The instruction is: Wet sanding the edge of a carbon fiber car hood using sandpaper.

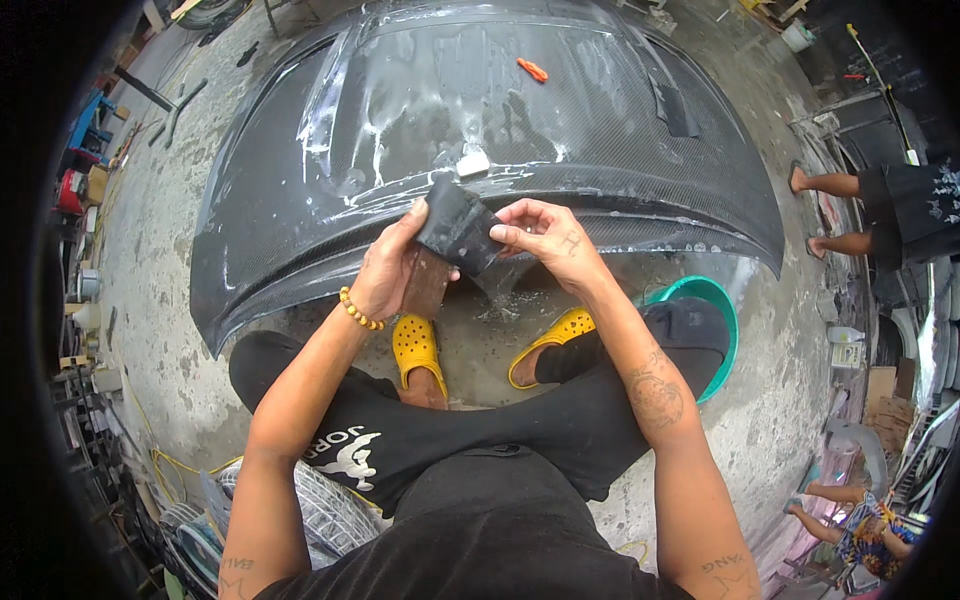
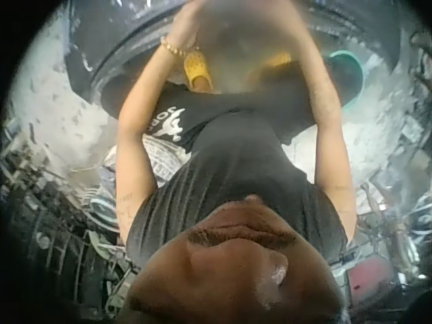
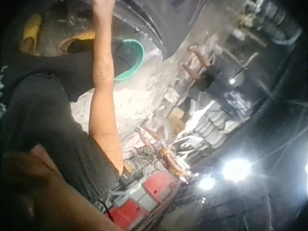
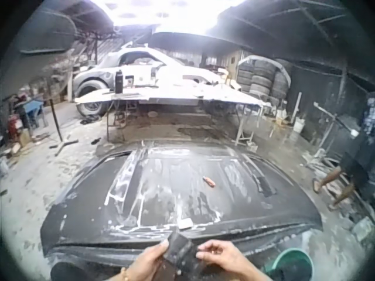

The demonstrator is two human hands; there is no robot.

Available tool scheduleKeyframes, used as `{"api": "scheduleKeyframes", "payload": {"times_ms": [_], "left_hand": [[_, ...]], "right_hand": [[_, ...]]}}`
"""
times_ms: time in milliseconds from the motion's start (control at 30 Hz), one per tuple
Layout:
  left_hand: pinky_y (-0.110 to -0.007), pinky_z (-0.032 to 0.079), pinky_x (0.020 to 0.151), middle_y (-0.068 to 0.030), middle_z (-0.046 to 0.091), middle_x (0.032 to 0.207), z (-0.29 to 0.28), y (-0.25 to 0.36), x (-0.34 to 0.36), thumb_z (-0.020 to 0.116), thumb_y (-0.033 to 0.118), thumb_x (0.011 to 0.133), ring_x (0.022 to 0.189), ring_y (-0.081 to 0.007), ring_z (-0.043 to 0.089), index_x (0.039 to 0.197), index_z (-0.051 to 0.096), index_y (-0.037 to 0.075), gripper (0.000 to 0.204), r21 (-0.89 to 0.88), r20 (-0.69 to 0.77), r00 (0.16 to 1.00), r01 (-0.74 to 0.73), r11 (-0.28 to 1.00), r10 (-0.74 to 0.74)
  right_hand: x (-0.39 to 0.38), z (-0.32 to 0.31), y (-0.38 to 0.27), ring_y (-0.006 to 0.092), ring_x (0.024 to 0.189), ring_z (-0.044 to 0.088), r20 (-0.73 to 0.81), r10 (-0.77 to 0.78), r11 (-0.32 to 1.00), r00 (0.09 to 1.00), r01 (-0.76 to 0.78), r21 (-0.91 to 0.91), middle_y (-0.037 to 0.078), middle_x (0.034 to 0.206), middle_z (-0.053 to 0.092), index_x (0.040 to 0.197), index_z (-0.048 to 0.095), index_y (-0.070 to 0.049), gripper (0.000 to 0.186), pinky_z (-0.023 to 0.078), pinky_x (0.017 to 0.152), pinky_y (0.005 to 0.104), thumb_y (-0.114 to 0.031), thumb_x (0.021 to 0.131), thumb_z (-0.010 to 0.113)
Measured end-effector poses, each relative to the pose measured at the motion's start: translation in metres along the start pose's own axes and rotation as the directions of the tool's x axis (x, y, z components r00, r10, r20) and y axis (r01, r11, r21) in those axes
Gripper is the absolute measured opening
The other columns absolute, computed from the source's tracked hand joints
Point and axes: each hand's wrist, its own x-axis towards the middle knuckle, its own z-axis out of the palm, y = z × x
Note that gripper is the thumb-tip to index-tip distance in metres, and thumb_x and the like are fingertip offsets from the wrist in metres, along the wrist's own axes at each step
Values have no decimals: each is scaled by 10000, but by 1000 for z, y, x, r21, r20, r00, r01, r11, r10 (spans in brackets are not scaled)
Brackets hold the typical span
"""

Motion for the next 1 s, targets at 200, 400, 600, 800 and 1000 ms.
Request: {"api": "scheduleKeyframes", "payload": {"times_ms": [200, 400, 600, 800, 1000], "left_hand": [[-286, 465, 1022, -42, 671, 1245, -3, -25, 8, 630, 260, 1077, 1126, -102, 590, 1377, 593, 15, 388, 319, -35, 924, -351, 880, 381], [-290, 473, 1026, -38, 669, 1264, 1, -22, 3, 613, 235, 1082, 1127, -93, 594, 1399, 571, 14, 389, 291, -1, 954, -288, 913, 301], [-292, 454, 1076, -53, 677, 1271, 1, -33, 4, 532, 293, 1120, 1204, -109, 595, 1371, 590, 0, 390, 129, 12, 940, -339, 932, 340], [-287, 475, 1047, -42, 682, 1282, 0, -34, 1, 496, 281, 1137, 1174, -109, 616, 1338, 624, 4, 366, 155, -14, 960, -275, 949, 280], [-270, 495, 991, -17, 705, 1204, -11, -41, 6, 529, 339, 1129, 1106, -84, 632, 1322, 640, 23, 386, 222, -59, 954, -275, 935, 294]], "right_hand": [[-13, 31, 20, 166, 806, 735, 153, 172, 972, 973, -193, 134, 44, 1012, 694, 1049, 626, -39, 194, 626, 773, 302, -67, 946, 788], [-7, 27, 11, 126, 761, 690, -28, 20, 997, 999, -18, 76, 11, 933, 689, 1075, 657, -45, 189, 587, 751, 268, -120, 964, 790], [-6, 24, 20, 124, 757, 694, 4, 6, 985, 1000, -6, 174, 13, 913, 683, 1033, 675, -54, 156, 601, 728, 281, -138, 968, 790], [-7, 25, 22, 125, 754, 693, -5, -3, 988, 1000, 4, 156, 14, 900, 682, 1027, 680, -48, 160, 610, 728, 282, -148, 969, 791], [-8, 34, 19, 116, 778, 704, -79, -2, 996, 997, 10, 93, 8, 898, 682, 1022, 678, -47, 163, 607, 729, 276, -146, 966, 794]]}}
